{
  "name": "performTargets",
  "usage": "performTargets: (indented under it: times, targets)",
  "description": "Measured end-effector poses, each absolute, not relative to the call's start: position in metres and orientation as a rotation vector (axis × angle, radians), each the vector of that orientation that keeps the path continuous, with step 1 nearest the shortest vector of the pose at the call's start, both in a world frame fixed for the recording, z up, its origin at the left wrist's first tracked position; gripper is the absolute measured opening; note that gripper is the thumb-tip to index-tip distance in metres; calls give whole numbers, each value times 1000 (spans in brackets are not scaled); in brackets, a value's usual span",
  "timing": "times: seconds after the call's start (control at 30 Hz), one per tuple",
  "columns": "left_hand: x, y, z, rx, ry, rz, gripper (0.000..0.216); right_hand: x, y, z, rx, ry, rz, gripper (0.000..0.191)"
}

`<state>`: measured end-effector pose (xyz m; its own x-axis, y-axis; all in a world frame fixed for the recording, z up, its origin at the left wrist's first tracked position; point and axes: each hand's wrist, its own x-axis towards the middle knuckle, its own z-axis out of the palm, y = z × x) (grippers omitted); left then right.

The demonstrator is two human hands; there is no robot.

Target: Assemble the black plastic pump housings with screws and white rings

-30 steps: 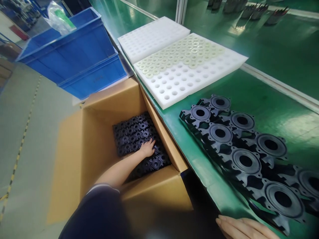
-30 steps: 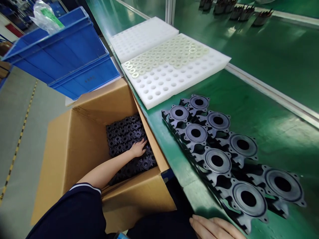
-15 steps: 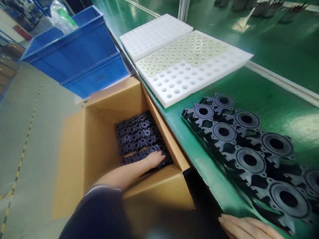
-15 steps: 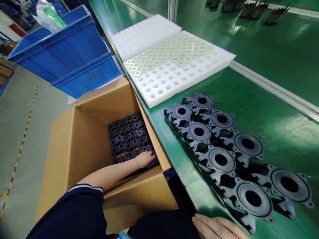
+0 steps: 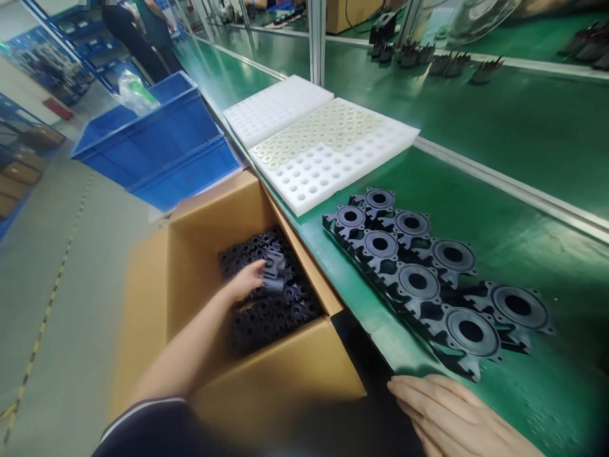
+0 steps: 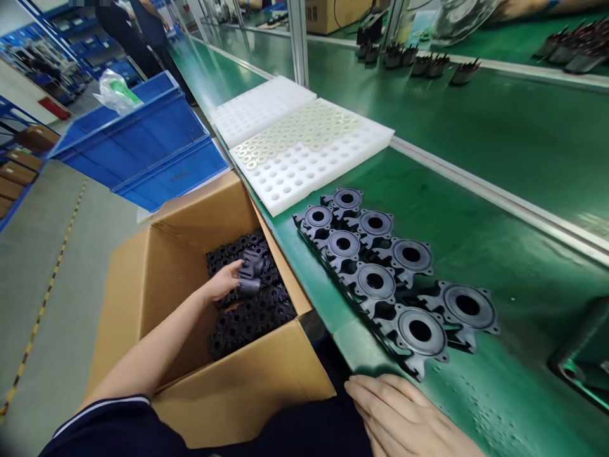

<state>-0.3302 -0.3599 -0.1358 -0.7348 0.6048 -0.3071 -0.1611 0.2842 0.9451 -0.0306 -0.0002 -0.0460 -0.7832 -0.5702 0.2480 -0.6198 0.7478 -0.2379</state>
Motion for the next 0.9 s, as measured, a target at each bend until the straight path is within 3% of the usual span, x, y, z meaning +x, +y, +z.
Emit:
performTargets:
  times: [0.17,0.33,0.53,0.7,0.9]
  targets:
    - [-320,-380,-65,135,1883,1954,61,-31,-5,-40,946,-2742,360,47]
    - [-275,-357,-7,0,1786,2118,65,-33,-10,-28,941,-2706,421,32]
    - [-203,-278,44,34,1625,1967,47,-13,-9,-9,837,-2619,664,29]
    - [-155,-212,73,361,1598,1712,46,28,15,9,503,-2585,859,30]
    - [-96,-132,71,617,1418,1518,49,94,33,21,26,-2427,909,35]
